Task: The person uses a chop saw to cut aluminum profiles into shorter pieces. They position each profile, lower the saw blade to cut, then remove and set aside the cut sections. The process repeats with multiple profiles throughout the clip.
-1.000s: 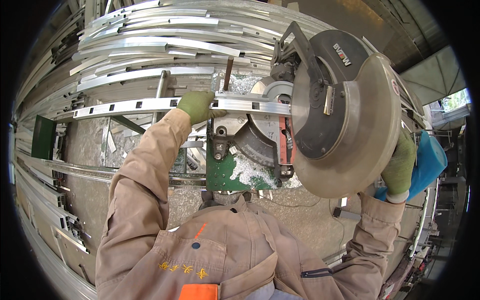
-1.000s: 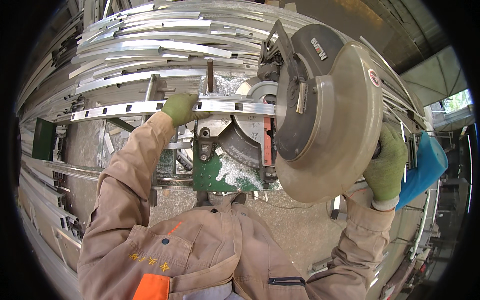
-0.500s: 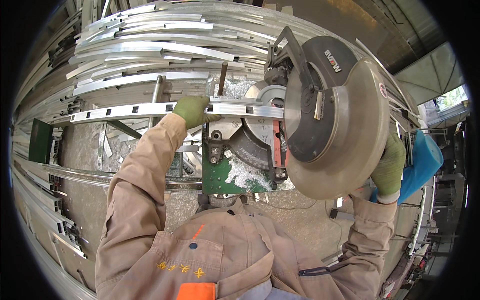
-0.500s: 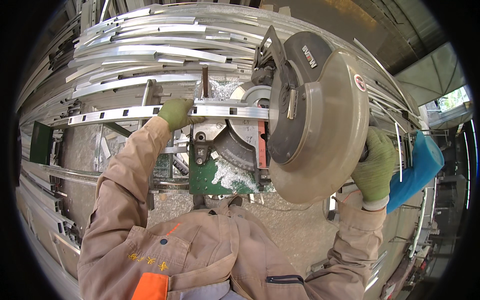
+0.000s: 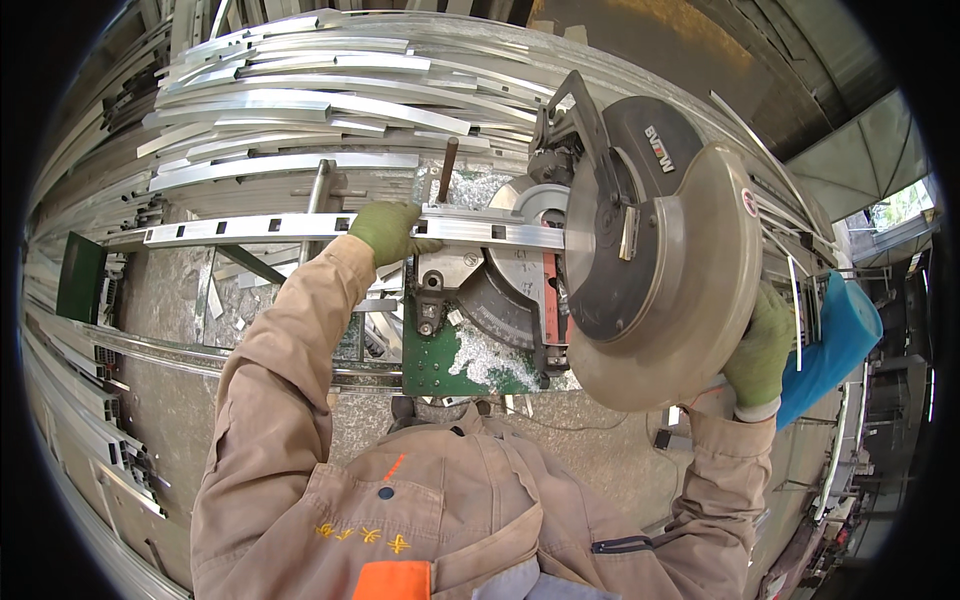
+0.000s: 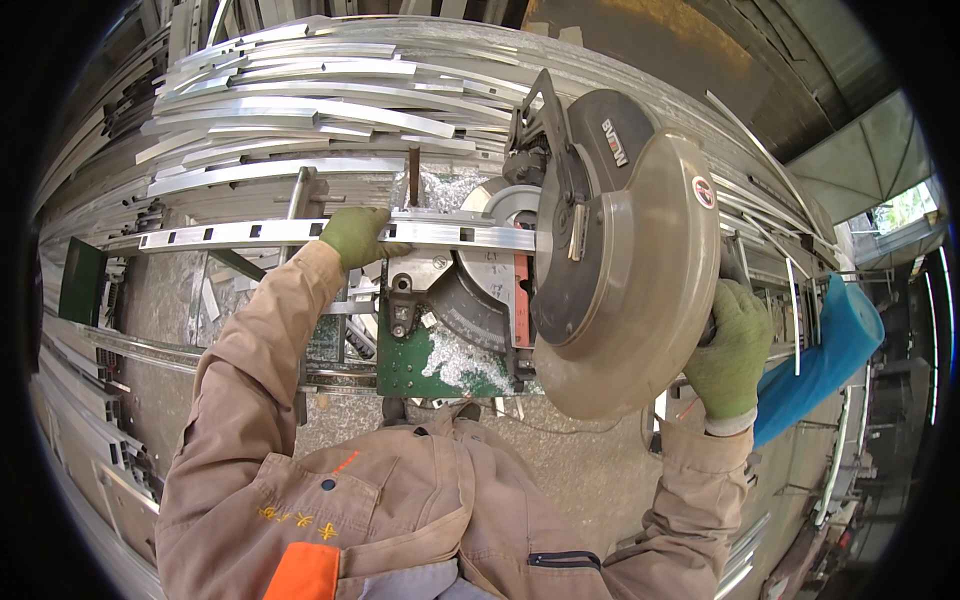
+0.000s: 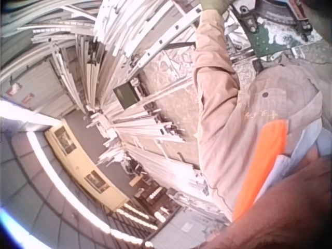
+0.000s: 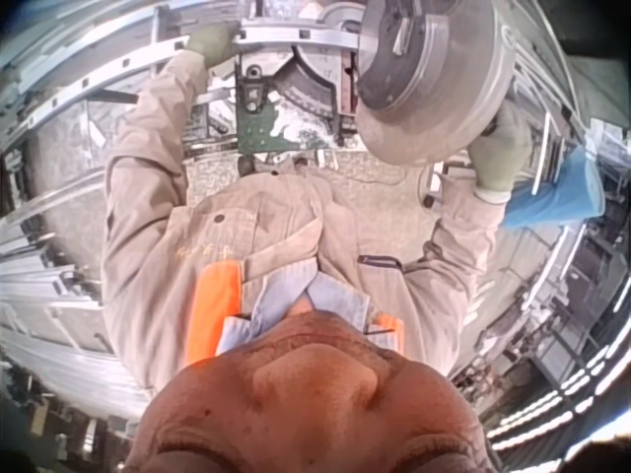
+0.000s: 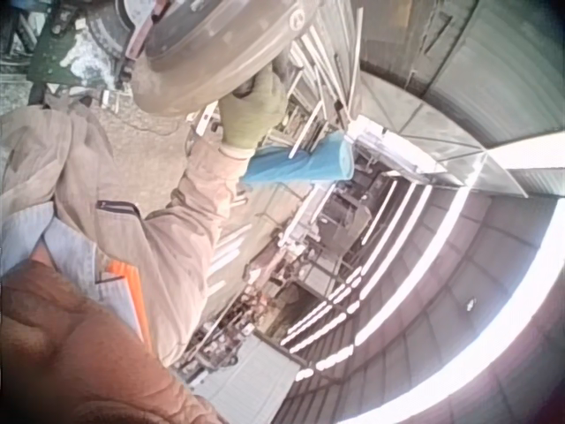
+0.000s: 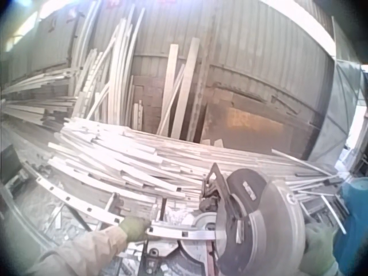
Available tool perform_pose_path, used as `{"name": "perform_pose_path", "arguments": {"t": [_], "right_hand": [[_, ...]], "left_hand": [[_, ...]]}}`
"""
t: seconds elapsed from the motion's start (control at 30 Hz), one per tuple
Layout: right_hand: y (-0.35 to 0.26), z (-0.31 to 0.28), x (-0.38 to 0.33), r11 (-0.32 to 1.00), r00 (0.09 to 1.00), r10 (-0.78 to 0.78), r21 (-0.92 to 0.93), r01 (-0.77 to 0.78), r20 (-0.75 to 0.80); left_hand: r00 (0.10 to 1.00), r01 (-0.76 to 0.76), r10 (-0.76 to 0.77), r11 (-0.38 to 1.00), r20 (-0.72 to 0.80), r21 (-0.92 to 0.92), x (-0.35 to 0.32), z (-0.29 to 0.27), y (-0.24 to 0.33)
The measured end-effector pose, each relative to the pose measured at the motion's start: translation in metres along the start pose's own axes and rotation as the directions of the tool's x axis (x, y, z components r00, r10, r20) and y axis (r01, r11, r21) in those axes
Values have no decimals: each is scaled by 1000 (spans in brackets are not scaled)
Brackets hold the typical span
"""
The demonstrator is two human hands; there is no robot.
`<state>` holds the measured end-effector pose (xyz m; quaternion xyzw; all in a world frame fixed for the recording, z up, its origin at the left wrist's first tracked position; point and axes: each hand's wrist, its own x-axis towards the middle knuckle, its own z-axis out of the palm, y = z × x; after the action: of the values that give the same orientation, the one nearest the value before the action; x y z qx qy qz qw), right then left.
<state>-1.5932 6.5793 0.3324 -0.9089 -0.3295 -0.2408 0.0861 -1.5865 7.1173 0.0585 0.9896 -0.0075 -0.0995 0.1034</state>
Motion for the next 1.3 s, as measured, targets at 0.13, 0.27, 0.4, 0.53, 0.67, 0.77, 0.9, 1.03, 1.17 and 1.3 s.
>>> {"name": "perform_pose_path", "arguments": {"t": [0.13,0.27,0.4,0.53,0.67,0.77,0.9,1.03,1.17,1.3], "right_hand": [[1,4,-8,1000,1000,-7,-22,7,-16],[-1,6,-15,1000,1000,-10,-28,10,-3],[2,13,-25,999,1000,-3,-39,2,-16],[-4,16,-31,1000,1000,-5,-20,4,-31],[0,22,-40,1000,1000,-6,-20,6,-15],[0,27,-43,999,999,-25,-42,24,-28],[0,31,-51,1000,999,-19,-24,18,-41],[-2,32,-53,998,998,-47,-39,45,-44],[-8,35,-58,995,995,-51,-85,44,-87],[-10,39,-56,998,995,-52,-39,48,-90]], "left_hand": [[1000,-6,7,1000,11,-18,-1,-4,0],[1000,5,-5,1000,13,-3,-3,-7,4],[1000,-5,5,1000,7,11,-2,-4,1],[1000,-10,10,1000,3,8,0,-3,1],[1000,-1,1,1000,15,1,-5,-9,5],[1000,5,-5,1000,26,-14,-6,-13,8],[999,7,-7,1000,32,-17,-4,-12,6],[999,7,-7,1000,46,7,-4,-12,5],[1000,5,-5,1000,27,1,-6,-16,9],[1000,-2,2,1000,0,-3,-4,-8,4]]}}
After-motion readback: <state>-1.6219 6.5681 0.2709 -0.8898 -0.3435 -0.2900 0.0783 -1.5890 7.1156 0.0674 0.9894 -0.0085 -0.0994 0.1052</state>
